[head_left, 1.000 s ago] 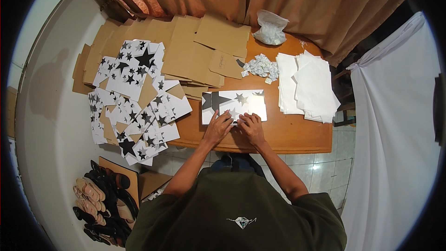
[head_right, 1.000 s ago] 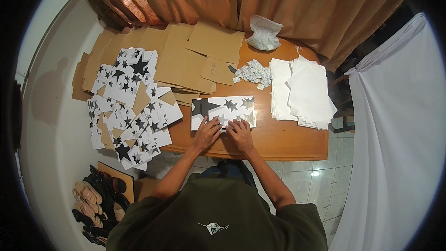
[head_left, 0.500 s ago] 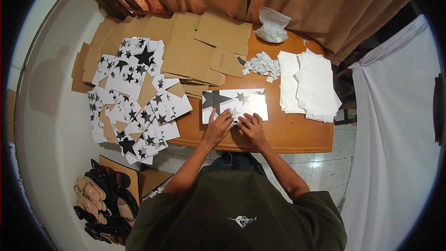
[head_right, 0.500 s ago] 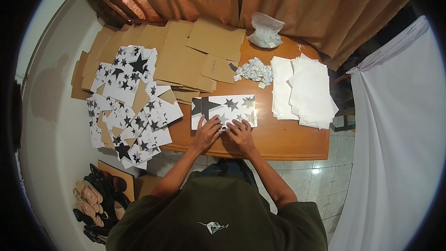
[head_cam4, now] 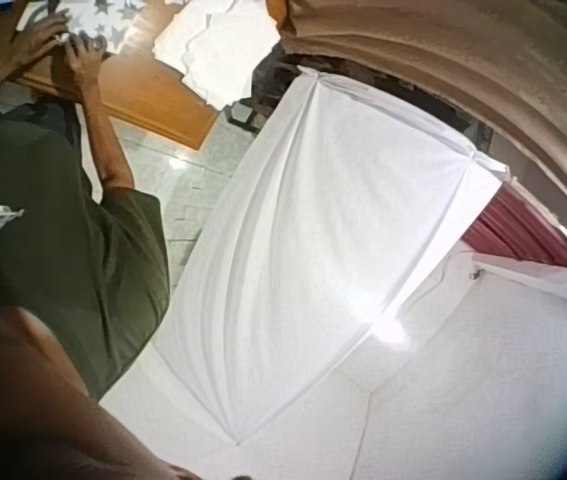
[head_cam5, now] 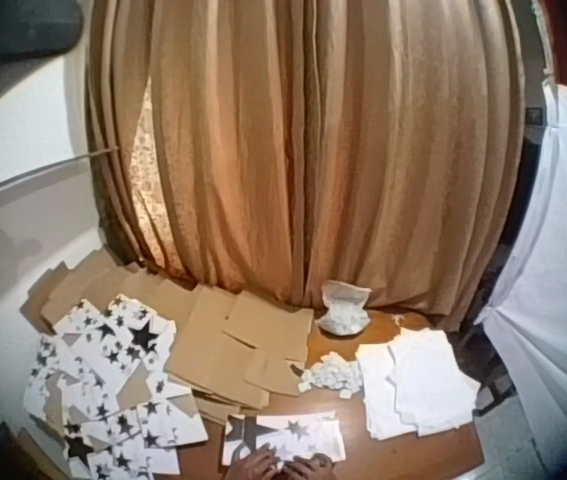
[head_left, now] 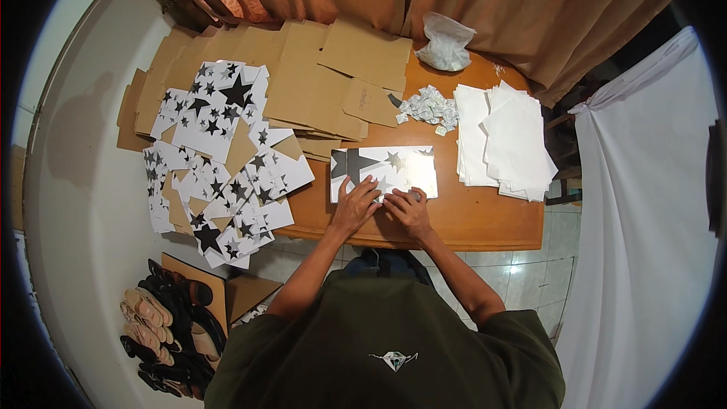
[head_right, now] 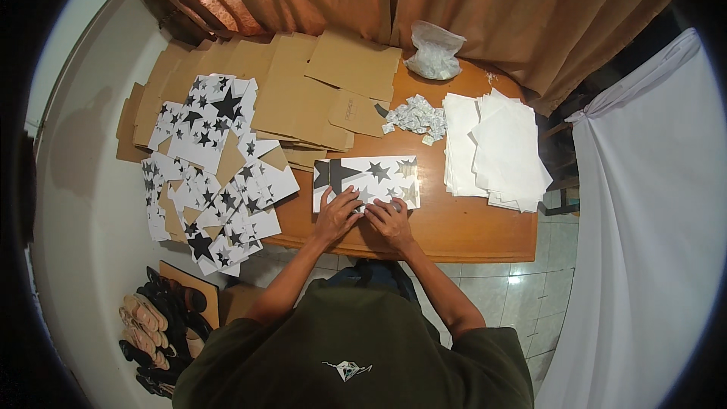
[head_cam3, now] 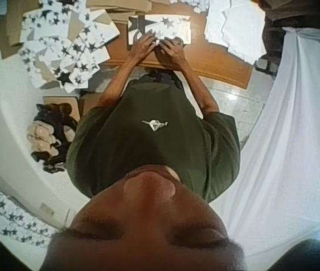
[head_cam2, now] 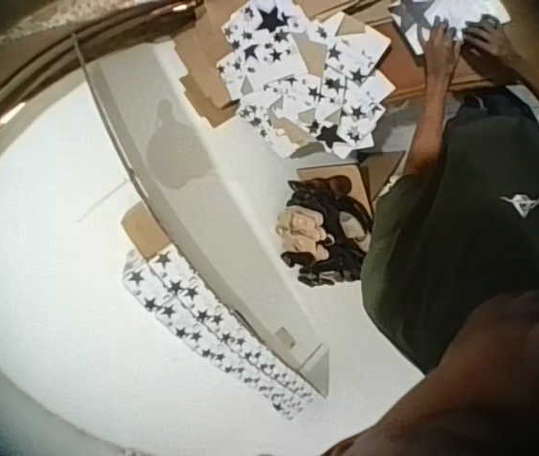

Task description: Assembling and stacking shoe boxes at a work station.

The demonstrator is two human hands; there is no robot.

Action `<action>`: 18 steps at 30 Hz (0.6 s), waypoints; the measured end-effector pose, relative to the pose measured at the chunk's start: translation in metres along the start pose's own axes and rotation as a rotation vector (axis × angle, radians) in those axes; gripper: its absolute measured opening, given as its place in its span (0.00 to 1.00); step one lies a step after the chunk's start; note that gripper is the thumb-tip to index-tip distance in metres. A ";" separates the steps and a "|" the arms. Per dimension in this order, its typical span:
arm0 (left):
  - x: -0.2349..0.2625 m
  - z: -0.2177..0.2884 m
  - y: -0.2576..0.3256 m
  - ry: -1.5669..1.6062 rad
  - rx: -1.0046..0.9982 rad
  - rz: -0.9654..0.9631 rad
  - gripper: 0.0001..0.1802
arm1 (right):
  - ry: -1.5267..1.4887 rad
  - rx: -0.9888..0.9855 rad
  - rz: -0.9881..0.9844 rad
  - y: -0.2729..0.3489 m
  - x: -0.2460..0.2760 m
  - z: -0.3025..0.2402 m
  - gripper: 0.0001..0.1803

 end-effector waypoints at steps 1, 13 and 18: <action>-0.001 -0.001 0.000 0.000 -0.001 0.000 0.17 | 0.001 0.000 0.000 0.000 -0.001 0.001 0.20; -0.003 0.007 0.000 -0.140 -0.103 0.058 0.15 | -0.048 -0.001 0.038 -0.007 0.000 0.005 0.16; -0.002 0.008 0.006 -0.124 -0.052 0.012 0.16 | -0.078 -0.055 -0.070 -0.010 0.001 0.007 0.17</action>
Point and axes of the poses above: each hand's wrist, its own y-axis away from the middle knuckle, its own x-axis out of the back of the hand, z = x × y, the point moved 9 cm from there along -y, towards the middle knuckle, and after that the axes turned 15 degrees about z, right-handed, at the moved point
